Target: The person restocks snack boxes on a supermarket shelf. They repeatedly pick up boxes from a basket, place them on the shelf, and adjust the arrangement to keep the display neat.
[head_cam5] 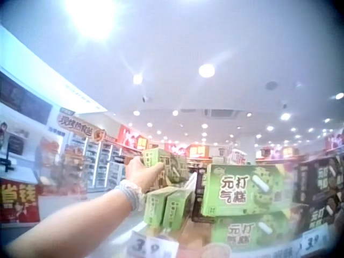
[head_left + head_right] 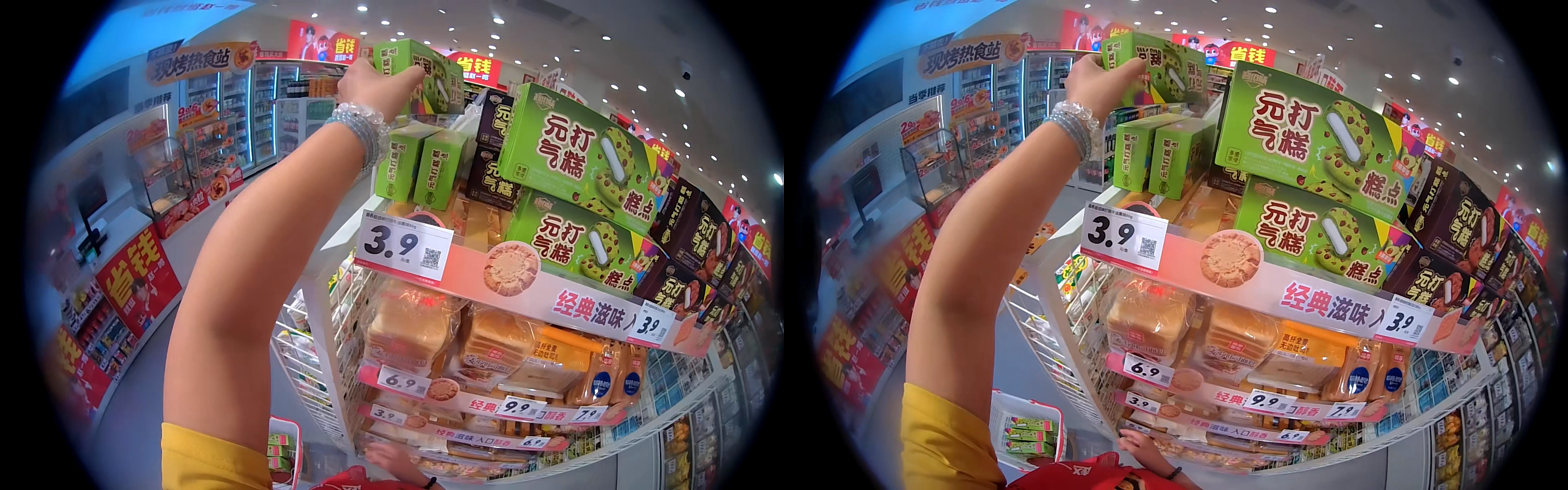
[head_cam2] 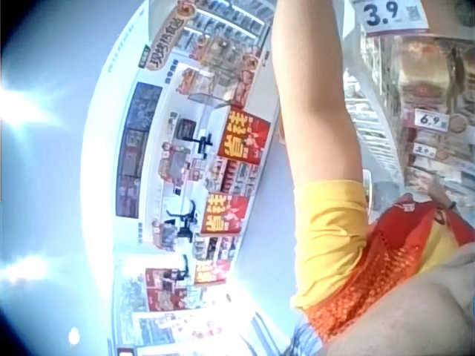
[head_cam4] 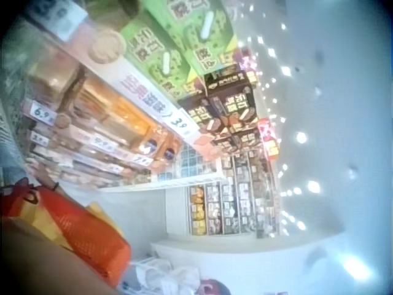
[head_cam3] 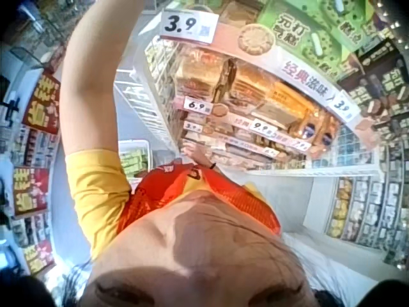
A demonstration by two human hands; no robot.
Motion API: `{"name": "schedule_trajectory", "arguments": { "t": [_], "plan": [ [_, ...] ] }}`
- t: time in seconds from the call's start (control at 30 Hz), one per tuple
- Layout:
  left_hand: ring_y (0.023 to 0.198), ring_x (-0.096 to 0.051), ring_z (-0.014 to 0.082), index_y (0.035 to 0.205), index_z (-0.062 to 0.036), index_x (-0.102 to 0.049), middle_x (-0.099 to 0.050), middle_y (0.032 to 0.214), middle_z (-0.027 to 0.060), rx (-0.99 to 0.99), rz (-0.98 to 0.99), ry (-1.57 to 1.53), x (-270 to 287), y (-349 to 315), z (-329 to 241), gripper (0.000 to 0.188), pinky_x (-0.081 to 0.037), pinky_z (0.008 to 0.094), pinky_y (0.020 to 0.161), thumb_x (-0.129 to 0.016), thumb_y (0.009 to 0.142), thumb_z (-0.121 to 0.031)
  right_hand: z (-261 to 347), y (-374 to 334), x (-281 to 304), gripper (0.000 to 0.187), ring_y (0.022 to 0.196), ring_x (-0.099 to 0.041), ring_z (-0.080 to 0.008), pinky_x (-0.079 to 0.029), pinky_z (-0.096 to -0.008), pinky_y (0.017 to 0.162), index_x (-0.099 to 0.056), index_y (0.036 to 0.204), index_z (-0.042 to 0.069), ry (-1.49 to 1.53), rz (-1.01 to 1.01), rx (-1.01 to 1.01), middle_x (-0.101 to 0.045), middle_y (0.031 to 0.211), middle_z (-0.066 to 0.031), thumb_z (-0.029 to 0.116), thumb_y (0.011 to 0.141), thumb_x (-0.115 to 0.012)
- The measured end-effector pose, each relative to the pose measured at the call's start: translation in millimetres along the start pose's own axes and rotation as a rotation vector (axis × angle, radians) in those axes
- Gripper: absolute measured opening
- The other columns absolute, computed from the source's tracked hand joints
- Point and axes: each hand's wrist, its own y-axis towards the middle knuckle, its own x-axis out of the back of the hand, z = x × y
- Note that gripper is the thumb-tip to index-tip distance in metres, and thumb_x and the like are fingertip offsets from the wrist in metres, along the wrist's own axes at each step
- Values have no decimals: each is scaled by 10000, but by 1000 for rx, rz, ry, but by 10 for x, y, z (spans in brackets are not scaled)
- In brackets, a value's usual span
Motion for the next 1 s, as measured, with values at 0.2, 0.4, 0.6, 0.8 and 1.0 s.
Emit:
{"name": "schedule_trajectory", "arguments": {
  "t": [0.2, 0.4, 0.6, 0.8, 1.0],
  "plan": [
    [785, -621, 156, 1014, -1, -449, -589, 872, 83, 355, 71, -958, 1162, -240, 443, 461, -537, 261, 713, -674, 717, -272, 648, 90, -229, 438, 954, -567, -130, -413, -215, 751, -408, 1253, 18, 209, -35, -227, -590, 1083, -56, 241, 892, -513],
    [940, -611, 226, 1134, 4, -440, -583, 1070, 147, 395, 44, -1248, 2350, -1014, 1081, 409, -543, 282, 760, -499, 832, -265, 1022, 370, -444, 400, 1004, -540, -169, -452, -277, 846, -366, 1256, -26, 312, 92, -165, -547, 1122, -120, 134, 908, -480],
    [1022, -570, 251, 1219, -33, -442, -560, 1142, 135, 496, -5, -1286, 3141, -1772, 1802, 498, -514, 339, 785, -429, 836, -351, 2444, 564, -757, 398, 977, -560, -180, -444, -293, 834, -422, 1227, -18, -49, 283, 318, -550, 1114, -134, 61, 850, -521],
    [963, -588, 239, 1143, -17, -497, -573, 1118, 135, 442, 125, -1387, 3168, -2256, 1990, 413, -489, 379, 812, -444, 834, -287, 3395, 798, -1183, 829, 1046, -529, -267, -440, -366, 858, -159, 1385, 37, -94, 146, 881, -252, 1374, -204, 242, 767, -672],
    [862, -626, 201, 1104, 11, -509, -616, 1011, 138, 447, 87, -1121, 3509, -2411, 2025, 388, -508, 315, 787, -503, 805, -235, 3524, 885, -1412, 1074, 1220, -358, -265, -390, -393, 941, 88, 1392, 79, 152, 315, 769, -144, 1410, -182, 469, 735, -667]
  ]
}}
